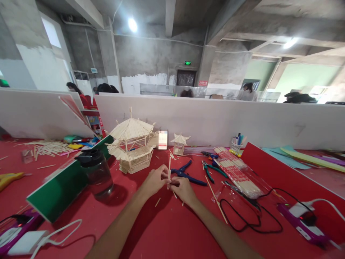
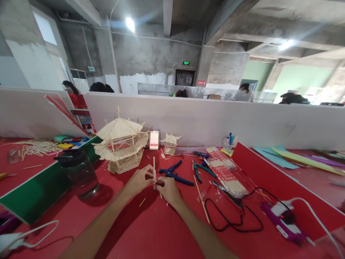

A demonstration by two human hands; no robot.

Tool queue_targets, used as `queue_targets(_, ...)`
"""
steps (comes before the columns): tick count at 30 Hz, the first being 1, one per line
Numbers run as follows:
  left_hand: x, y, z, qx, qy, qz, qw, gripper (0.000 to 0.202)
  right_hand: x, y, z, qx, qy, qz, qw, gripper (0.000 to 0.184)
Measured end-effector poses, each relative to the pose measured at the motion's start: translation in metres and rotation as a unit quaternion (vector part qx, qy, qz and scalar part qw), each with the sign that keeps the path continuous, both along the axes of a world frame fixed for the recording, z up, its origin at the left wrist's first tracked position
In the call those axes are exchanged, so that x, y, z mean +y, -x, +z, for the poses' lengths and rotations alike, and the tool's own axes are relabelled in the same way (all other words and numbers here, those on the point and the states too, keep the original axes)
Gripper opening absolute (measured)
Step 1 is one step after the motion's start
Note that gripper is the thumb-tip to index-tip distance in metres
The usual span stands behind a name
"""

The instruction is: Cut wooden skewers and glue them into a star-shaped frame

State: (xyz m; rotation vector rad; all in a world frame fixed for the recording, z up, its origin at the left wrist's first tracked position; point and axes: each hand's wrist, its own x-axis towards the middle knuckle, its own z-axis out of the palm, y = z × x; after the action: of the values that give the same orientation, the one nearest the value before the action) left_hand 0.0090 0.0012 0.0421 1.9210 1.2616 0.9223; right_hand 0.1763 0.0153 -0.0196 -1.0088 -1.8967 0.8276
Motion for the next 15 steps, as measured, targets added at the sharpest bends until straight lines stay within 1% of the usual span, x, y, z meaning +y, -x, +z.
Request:
queue_targets(4,0.0016,0.0007,-0.0016,0.01,-0.005,-0.001,1.0,0.018,0.0011,0.0004,-0.0033,0.009,0.011,-0.01,1.0,0.016)
queue_targets(15,0.0008,0.0014,-0.0008,0.014,-0.01,-0.001,1.0,0.017,0.001,0.002,-0.0083,0.006,-0.005,-0.007,1.0,0.019)
